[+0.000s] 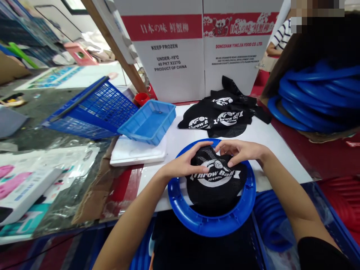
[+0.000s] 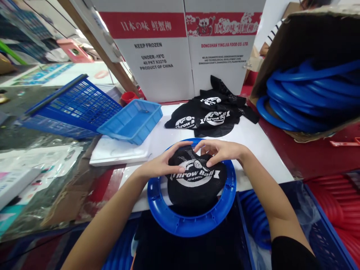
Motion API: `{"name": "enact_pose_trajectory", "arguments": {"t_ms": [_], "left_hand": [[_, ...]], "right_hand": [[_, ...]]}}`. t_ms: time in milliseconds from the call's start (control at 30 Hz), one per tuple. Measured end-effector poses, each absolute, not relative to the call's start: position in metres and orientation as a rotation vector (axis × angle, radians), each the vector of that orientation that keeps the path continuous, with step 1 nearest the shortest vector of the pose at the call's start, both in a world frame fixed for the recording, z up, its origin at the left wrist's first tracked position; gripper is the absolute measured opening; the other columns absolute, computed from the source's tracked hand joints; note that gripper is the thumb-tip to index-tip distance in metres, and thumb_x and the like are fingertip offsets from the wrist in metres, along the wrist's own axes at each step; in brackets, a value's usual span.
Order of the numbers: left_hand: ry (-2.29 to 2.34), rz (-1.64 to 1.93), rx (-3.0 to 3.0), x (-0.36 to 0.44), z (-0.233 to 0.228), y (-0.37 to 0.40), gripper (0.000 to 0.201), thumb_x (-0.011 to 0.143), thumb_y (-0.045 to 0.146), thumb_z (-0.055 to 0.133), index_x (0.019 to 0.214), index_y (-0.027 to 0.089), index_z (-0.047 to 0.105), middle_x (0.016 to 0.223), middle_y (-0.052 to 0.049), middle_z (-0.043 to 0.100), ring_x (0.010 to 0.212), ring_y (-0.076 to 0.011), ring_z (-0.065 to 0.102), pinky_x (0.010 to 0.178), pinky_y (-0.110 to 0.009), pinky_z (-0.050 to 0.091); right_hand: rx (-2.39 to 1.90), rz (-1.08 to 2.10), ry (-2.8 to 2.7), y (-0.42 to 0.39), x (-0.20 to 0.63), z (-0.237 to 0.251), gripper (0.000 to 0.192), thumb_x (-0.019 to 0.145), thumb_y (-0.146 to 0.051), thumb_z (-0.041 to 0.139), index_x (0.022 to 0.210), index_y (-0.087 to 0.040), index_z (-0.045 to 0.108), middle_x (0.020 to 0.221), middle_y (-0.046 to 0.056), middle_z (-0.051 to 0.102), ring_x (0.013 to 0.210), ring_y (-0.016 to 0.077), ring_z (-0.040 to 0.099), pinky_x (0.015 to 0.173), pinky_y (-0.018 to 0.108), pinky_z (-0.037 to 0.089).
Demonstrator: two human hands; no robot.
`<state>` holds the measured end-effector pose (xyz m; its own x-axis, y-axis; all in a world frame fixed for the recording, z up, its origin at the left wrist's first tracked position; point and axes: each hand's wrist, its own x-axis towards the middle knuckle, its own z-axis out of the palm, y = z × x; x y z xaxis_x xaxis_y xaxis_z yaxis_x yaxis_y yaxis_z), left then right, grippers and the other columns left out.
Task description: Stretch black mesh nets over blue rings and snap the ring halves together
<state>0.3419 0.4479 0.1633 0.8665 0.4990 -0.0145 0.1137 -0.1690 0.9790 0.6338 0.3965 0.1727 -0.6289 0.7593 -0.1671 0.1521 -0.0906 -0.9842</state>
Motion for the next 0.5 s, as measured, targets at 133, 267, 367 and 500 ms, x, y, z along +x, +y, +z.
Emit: {"name": "enact_pose_trajectory", "arguments": {"t_ms": [133, 267, 367, 500], "left_hand": [[0.407, 0.443, 1.816, 0.341, 0.162, 0.45, 0.03, 0.091, 0.034, 0.081, 0.117, 0.022, 0.078, 0.122, -0.009, 0.079, 0.117, -0.029, 0.073, 0.109, -0.05, 0.057], [0.352, 0.591, 2.021, 0.34, 0.154, 0.455, 0.023, 0.094, 0.022, 0.075, 0.117, 0.021, 0.08, 0.127, -0.01, 0.08, 0.125, -0.0278, 0.073, 0.116, -0.052, 0.055], [0.424, 0.679, 2.168, 0.341, 0.144, 0.458, 0.027, 0.097, 0.021, 0.072, 0.123, 0.021, 0.079, 0.133, -0.012, 0.078, 0.129, -0.0282, 0.072, 0.116, -0.053, 0.056], [0.54, 0.696, 2.334, 0.346, 0.134, 0.464, 0.028, 0.1, 0.026, 0.073, 0.127, 0.02, 0.076, 0.133, -0.012, 0.079, 0.129, -0.0284, 0.073, 0.114, -0.053, 0.058]], "right_hand": [[-0.873, 1.788, -1.911, 0.396, 0.636, 0.178, 0.042, 0.08, -0.037, 0.092, 0.117, -0.021, 0.078, 0.113, 0.005, 0.073, 0.105, 0.0197, 0.065, 0.093, 0.033, 0.053], [-1.036, 1.631, -2.206, 0.396, 0.641, 0.185, 0.035, 0.089, -0.038, 0.083, 0.12, -0.023, 0.081, 0.107, 0.004, 0.075, 0.09, 0.0161, 0.062, 0.08, 0.029, 0.052], [-1.252, 1.56, -2.285, 0.396, 0.644, 0.189, 0.037, 0.092, -0.037, 0.077, 0.128, -0.026, 0.08, 0.108, 0.003, 0.076, 0.076, 0.0126, 0.061, 0.068, 0.025, 0.05], [-1.496, 1.435, -2.237, 0.397, 0.64, 0.193, 0.041, 0.091, -0.037, 0.075, 0.132, -0.027, 0.078, 0.105, 0.002, 0.074, 0.057, 0.0076, 0.053, 0.056, 0.024, 0.044]]}}
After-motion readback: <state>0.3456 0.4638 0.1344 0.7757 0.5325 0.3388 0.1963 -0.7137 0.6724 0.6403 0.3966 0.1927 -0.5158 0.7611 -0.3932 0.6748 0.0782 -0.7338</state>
